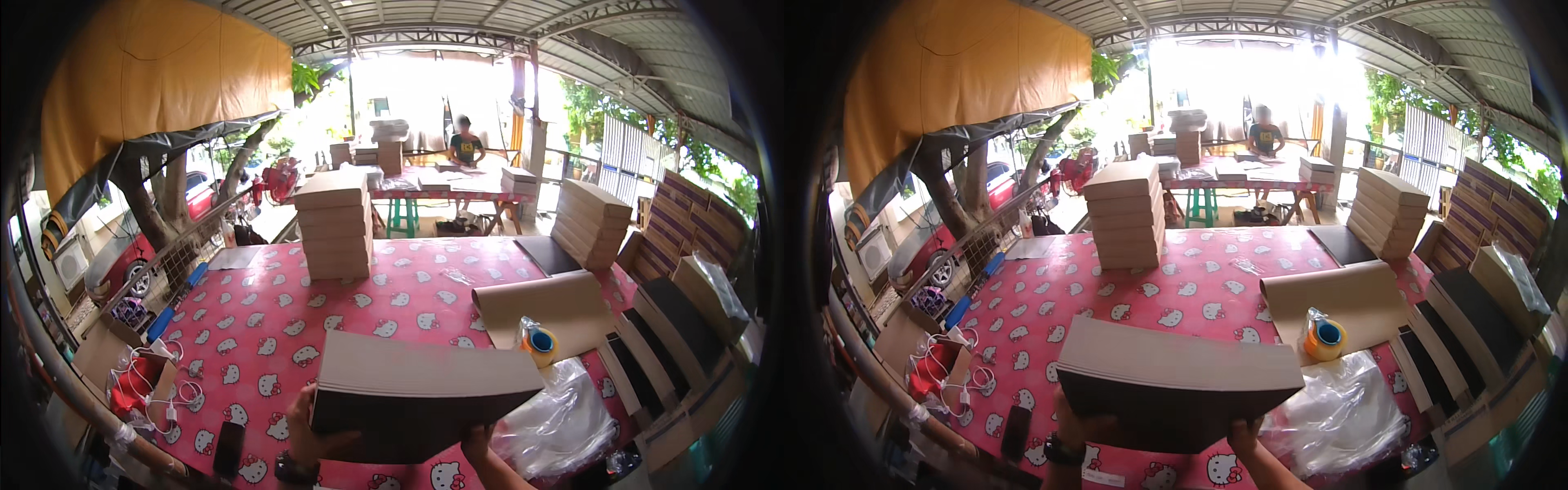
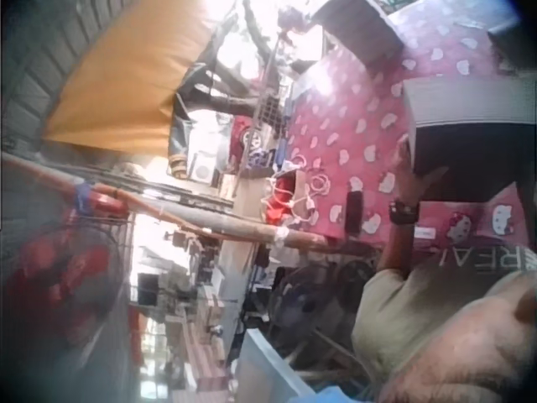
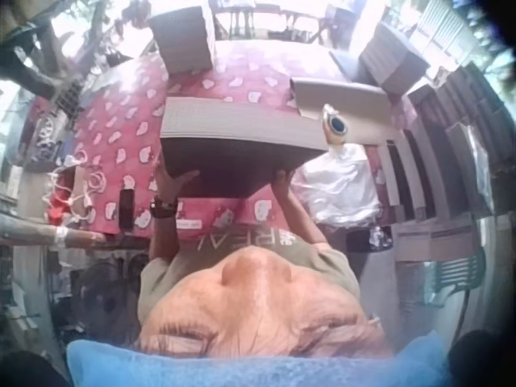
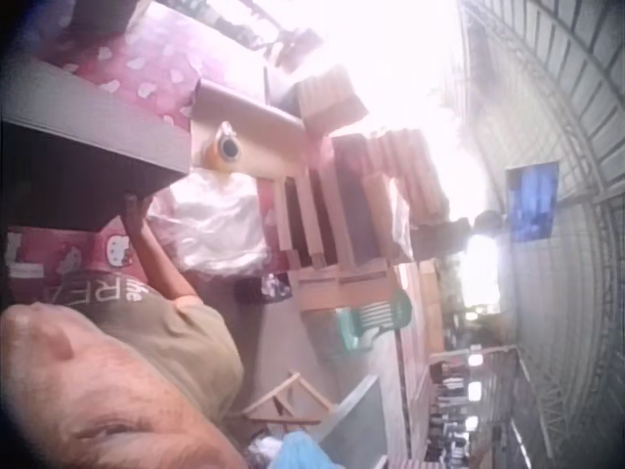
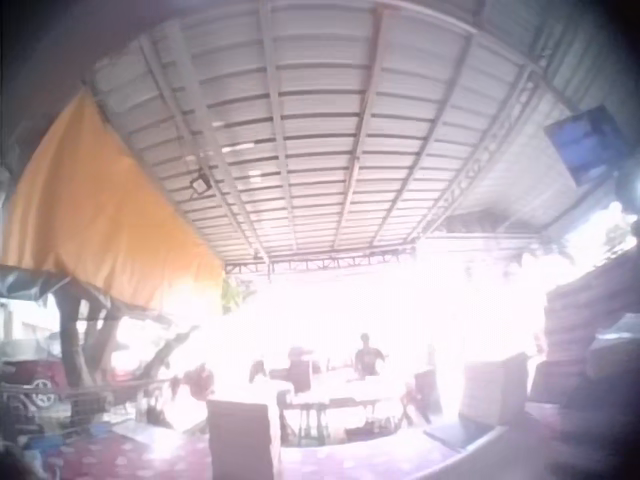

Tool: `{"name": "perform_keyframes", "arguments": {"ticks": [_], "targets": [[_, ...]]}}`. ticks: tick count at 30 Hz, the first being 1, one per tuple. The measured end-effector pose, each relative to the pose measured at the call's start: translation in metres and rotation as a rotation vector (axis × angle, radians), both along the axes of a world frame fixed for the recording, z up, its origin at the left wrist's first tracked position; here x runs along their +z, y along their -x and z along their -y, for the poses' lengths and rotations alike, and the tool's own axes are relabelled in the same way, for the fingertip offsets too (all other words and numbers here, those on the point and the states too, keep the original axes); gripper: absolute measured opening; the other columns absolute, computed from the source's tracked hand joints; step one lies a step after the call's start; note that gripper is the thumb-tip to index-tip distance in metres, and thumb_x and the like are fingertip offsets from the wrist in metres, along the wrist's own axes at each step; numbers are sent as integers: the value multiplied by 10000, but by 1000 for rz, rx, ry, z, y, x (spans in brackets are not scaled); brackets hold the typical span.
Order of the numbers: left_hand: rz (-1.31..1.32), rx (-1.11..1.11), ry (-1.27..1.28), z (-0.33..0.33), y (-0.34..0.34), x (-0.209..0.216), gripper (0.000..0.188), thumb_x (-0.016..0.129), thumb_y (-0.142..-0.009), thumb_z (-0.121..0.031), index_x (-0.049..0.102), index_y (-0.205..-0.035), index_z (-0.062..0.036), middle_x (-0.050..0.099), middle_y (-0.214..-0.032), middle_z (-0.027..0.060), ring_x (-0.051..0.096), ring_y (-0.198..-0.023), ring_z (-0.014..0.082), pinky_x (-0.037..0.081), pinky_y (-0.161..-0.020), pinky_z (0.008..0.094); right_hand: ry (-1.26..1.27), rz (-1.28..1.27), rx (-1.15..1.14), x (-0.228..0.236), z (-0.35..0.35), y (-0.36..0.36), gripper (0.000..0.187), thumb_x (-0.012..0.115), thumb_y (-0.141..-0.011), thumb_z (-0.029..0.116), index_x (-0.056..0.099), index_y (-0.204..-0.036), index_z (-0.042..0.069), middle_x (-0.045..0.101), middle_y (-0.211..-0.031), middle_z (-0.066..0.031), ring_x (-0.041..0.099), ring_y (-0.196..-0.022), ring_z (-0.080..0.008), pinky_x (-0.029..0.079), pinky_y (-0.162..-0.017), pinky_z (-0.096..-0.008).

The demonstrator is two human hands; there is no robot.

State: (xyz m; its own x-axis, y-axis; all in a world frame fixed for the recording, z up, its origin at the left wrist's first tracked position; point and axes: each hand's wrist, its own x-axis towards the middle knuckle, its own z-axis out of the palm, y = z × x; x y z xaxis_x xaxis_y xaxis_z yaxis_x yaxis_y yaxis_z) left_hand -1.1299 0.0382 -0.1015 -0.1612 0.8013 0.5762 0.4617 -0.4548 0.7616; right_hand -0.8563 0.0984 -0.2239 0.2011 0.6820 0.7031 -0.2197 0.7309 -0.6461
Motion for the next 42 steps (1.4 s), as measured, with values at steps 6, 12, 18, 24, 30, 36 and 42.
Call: {"name": "perform_keyframes", "arguments": {"ticks": [6, 12, 18, 24, 30, 36, 42], "targets": [[-273, 45, -184, 17, -5, 42, 723, 829, -447, -329, 470, -997, -29, 564, -821, 92, 577, -717, 206, 465, -655, 332, -3, 6, -30, -24, -8, -9, 568, 377, -868, 474, 407, -1137, -25, 452, -1125, -141, 465, -990, -244, 371, -856, -388], [-219, 43, -129, 4, -25, 41, 737, 827, -437, -366, 481, -986, -19, 564, -803, 111, 580, -717, 252, 471, -641, 335, 81, 137, -504, -57, -6, -16, 500, 361, -879, 426, 486, -1041, -30, 520, -996, -112, 497, -923, -226, 384, -832, -380], [426, -35, 119, 21, 0, -2, 789, 840, -429, -297, 481, -1066, -2, 577, -929, 132, 589, -814, 241, 480, -695, 337, 70, 37, 8, 98, 19, -4, 554, 642, -717, 408, 500, -1014, -38, 558, -929, -89, 534, -856, -202, 430, -753, -340], [510, 134, -100, 24, -13, -93, 796, 853, -390, -213, 503, -1069, 11, 557, -1001, 114, 544, -910, 223, 461, -755, 347, 90, 240, 79, 49, 9, -17, 594, 697, -667, 361, 488, -1053, -39, 574, -907, -124, 571, -828, -241, 449, -741, -324], [456, 94, 104, 19, 4, -121, 766, 832, -417, -221, 495, -1057, 29, 561, -969, 110, 541, -888, 233, 447, -779, 352, 108, 245, 21, 46, 11, -12, 595, 693, -665, 368, 484, -1050, -34, 576, -908, -132, 571, -833, -241, 447, -746, -335], [405, 48, 29, 14, 3, -112, 724, 814, -461, -138, 480, -1080, 37, 572, -942, 98, 555, -855, 230, 462, -767, 342, 95, 352, 25, 44, 3, -21, 616, 701, -656, 365, 469, -1067, -31, 575, -918, -141, 570, -855, -251, 441, -759, -339], [440, 93, -38, 12, -2, -70, 480, 615, -660, -67, 462, -1110, 4, 526, -1009, 67, 530, -828, 161, 479, -696, 294, 110, 387, 8, 119, 2, -2, 717, 749, -605, 378, 418, -1107, -15, 559, -941, -153, 563, -865, -262, 438, -753, -341]]}}
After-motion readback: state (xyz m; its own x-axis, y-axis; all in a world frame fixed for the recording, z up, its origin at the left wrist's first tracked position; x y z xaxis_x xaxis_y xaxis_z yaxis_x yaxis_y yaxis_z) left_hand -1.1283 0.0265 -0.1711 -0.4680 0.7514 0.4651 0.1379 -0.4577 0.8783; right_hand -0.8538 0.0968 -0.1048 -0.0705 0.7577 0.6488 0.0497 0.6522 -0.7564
